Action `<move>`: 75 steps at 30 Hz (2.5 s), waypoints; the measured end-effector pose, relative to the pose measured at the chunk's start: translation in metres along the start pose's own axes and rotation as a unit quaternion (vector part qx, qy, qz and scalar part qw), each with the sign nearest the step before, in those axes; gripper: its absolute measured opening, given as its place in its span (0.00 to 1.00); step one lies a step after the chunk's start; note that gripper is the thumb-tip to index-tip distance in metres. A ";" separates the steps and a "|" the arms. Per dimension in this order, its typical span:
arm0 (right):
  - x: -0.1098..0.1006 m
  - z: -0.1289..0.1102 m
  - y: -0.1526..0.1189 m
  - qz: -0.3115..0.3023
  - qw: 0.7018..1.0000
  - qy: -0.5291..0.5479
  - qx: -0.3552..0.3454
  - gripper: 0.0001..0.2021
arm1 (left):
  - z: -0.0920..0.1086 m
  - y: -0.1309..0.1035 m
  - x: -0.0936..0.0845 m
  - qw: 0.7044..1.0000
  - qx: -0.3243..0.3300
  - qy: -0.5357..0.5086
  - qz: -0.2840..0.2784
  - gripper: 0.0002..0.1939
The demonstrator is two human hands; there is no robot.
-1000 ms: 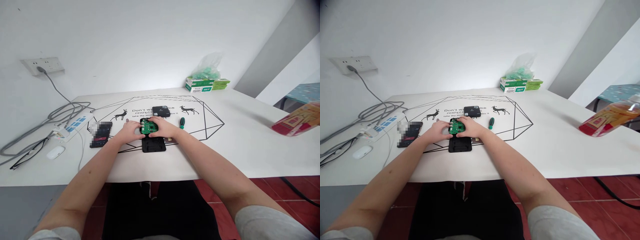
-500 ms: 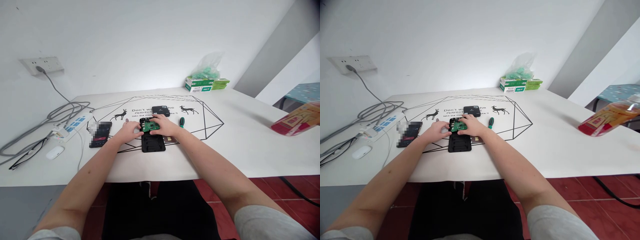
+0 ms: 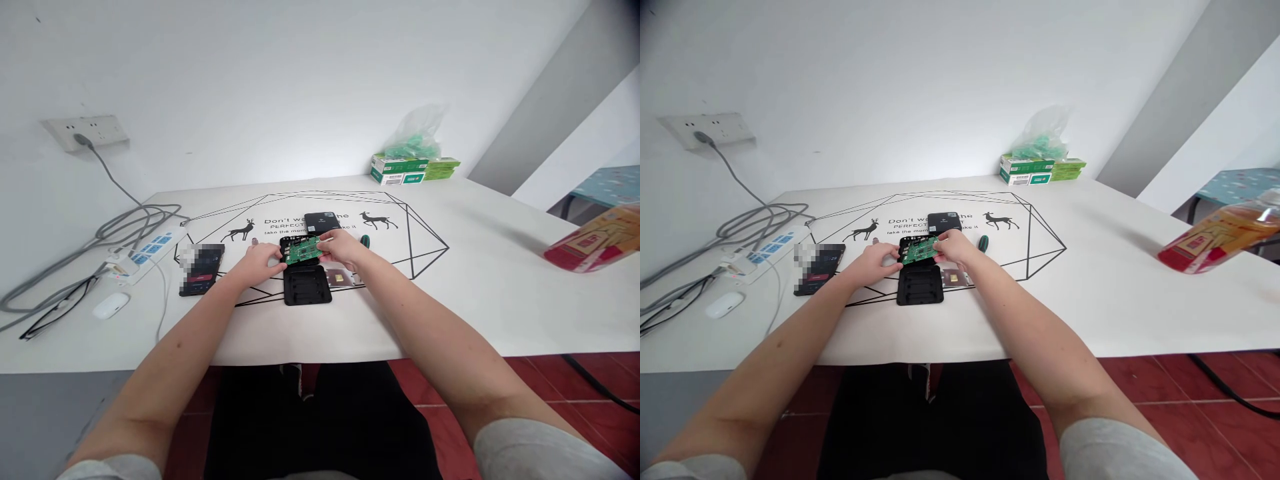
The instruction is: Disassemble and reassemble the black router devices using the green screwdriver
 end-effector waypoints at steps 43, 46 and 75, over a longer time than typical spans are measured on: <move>-0.004 0.002 0.001 -0.054 0.960 -0.274 0.003 0.20 | 0.004 0.003 0.002 0.997 -0.043 -0.056 0.039 0.08; -0.004 0.004 0.004 -0.049 0.956 -0.289 0.012 0.14 | 0.006 0.002 0.001 0.998 -0.016 -0.043 0.042 0.10; -0.034 -0.009 -0.023 -0.163 0.838 -0.520 -0.010 0.28 | 0.001 0.000 0.005 0.999 0.036 0.017 0.002 0.16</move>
Point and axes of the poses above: each hand's wrist, its own y-axis towards the middle knuckle, its own x-axis out of the palm, z = x × y, the point moved 2 cm from there along y, towards the middle knuckle, and after that the axes turned 10 degrees about -z, right-handed, at the moved point
